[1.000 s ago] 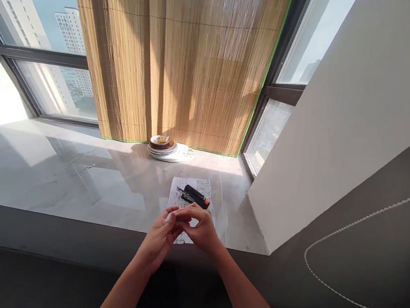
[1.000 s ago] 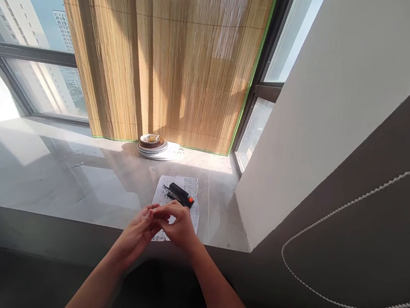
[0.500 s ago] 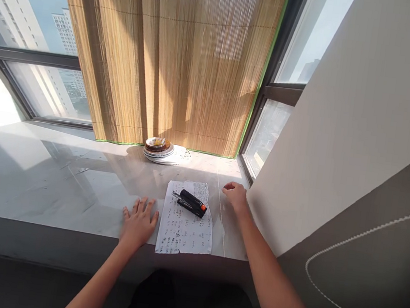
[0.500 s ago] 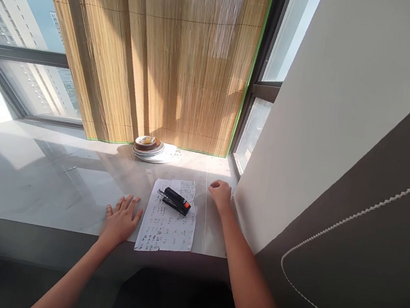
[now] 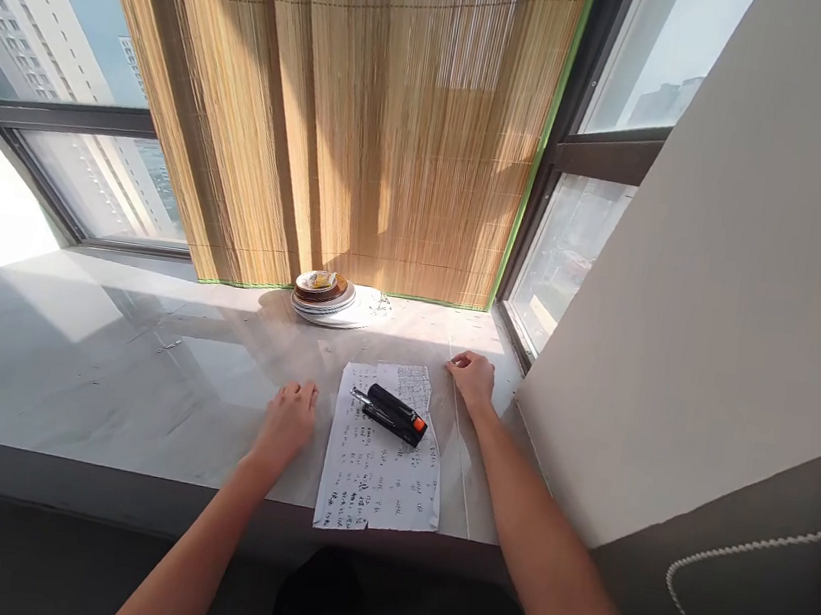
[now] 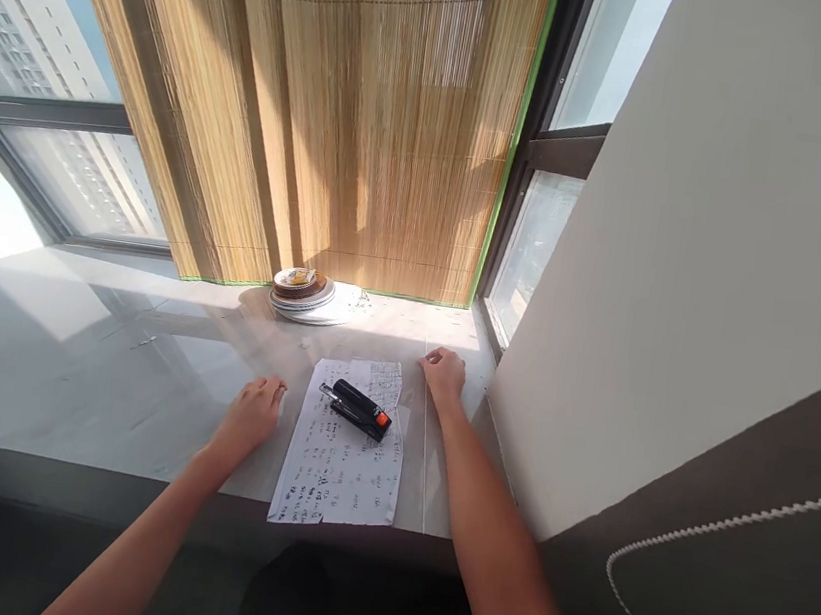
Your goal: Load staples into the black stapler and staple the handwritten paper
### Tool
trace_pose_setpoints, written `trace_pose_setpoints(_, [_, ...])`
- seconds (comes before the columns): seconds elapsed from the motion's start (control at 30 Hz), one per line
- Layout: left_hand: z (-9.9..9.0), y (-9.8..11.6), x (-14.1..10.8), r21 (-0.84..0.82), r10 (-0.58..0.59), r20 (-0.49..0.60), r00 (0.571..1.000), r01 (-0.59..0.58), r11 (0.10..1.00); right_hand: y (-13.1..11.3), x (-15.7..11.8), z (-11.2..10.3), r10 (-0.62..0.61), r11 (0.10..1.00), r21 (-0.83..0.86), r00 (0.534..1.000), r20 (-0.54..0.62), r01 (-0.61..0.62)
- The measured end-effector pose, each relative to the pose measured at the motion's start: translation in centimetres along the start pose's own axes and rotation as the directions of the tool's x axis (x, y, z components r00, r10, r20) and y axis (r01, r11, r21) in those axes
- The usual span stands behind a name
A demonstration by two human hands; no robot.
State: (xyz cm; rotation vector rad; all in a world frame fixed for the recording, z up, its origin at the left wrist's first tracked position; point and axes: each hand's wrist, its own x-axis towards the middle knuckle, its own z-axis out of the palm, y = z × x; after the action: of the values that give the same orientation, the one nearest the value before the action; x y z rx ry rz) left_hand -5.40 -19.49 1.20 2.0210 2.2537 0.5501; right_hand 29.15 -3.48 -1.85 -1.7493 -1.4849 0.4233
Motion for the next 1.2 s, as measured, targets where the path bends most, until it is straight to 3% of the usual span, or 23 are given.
trace_pose_setpoints(0.13, [0.9, -0.4, 7.1, -0.133, 0.042, -0.117, 0.992, -0.058, 0.989, -0.1, 0.0, 0.0, 0.017, 1.000, 0.013, 1.000, -0.026, -0.016])
trace_pose_setpoints(0.2, [1.9, -0.9, 9.5, -0.153, 0.062, -0.133, 0.989, -0.082, 0.985, -0.6, -0.3, -0.2, -0.013, 1.000, 0.020, 0.997, -0.076, 0.014])
trace_pose_setpoints(0.3, [3.3, -1.5, 11.1, -0.148, 0.085, -0.121, 0.989, -0.102, 0.984, -2.3, -1.3, -0.8, -0.207, 0.968, 0.109, 0.963, -0.169, 0.227])
trace_pose_setpoints(0.37, [3.7, -1.7, 11.2, -0.145, 0.105, -0.124, 0.987, -0.123, 0.982, -3.8, -2.5, -1.3, -0.410, 0.873, 0.234, 0.904, -0.118, 0.427])
trace_pose_setpoints(0.43, [3.8, -1.8, 11.0, -0.148, 0.105, -0.133, 0.985, -0.125, 0.981, -5.3, -3.8, -1.6, -0.608, 0.742, 0.378, 0.793, 0.031, 0.554])
trace_pose_setpoints(0.5, [3.6, -1.7, 10.8, -0.142, 0.094, -0.138, 0.986, -0.114, 0.983, -6.5, -5.0, -1.8, -0.758, 0.626, 0.490, 0.620, 0.201, 0.607])
trace_pose_setpoints(0.57, [3.4, -1.5, 10.7, -0.118, 0.092, -0.147, 0.985, -0.110, 0.987, -7.2, -6.0, -1.8, -0.827, 0.562, 0.554, 0.440, 0.351, 0.614])
trace_pose_setpoints(0.63, [3.3, -1.5, 10.7, -0.095, 0.099, -0.160, 0.982, -0.115, 0.989, -7.5, -6.6, -1.8, -0.823, 0.562, 0.570, 0.341, 0.454, 0.599])
trace_pose_setpoints(0.7, [3.3, -1.5, 10.8, -0.085, 0.106, -0.164, 0.981, -0.121, 0.989, -7.7, -6.9, -1.8, -0.801, 0.590, 0.563, 0.331, 0.498, 0.579])
trace_pose_setpoints(0.87, [3.6, -1.9, 11.1, -0.122, 0.108, -0.170, 0.980, -0.129, 0.984, -7.8, -7.1, -2.3, -0.786, 0.615, 0.566, 0.370, 0.495, 0.549])
trace_pose_setpoints(1.1, [3.9, -2.3, 11.4, -0.184, 0.117, -0.194, 0.974, -0.153, 0.971, -7.7, -7.1, -2.8, -0.792, 0.598, 0.546, 0.325, 0.517, 0.587])
trace_pose_setpoints(1.2, [3.8, -2.3, 11.2, -0.228, 0.099, -0.206, 0.974, -0.146, 0.963, -7.6, -7.1, -2.4, -0.816, 0.578, 0.577, 0.388, 0.429, 0.577])
